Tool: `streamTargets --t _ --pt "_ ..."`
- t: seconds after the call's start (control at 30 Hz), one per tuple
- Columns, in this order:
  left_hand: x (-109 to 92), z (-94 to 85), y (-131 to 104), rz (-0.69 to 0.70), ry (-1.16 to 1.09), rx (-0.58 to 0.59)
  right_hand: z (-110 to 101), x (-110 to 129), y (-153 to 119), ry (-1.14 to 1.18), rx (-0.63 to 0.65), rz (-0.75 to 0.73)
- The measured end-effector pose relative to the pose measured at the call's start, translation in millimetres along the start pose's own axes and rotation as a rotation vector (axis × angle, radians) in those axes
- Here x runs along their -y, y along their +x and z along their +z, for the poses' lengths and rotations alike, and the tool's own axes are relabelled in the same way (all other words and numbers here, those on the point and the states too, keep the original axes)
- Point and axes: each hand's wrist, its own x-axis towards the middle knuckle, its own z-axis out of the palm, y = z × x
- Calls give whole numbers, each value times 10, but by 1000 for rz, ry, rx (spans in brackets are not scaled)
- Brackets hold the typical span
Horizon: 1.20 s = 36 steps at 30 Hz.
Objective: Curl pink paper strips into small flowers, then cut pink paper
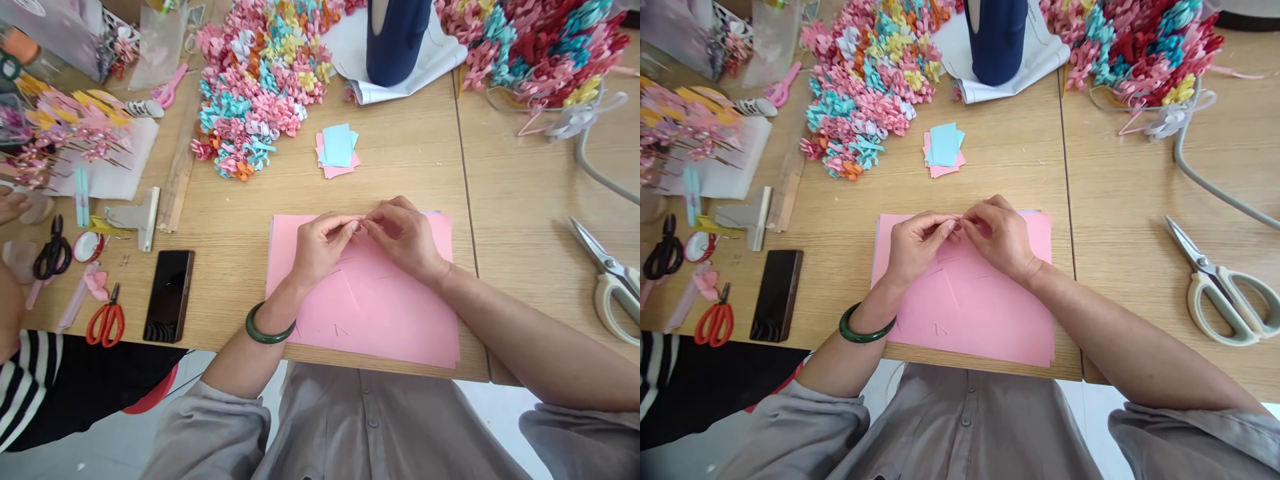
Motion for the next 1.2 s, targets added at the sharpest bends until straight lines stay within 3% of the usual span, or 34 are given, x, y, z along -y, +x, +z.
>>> streamTargets --t 0.6,1.2 --pt "-24 -4 9 -78 -46 -61 17 -29 -4 -4 7 -60" --pt "-33 -8 3 -126 -105 -29 19 -51 3 -16 23 -186"
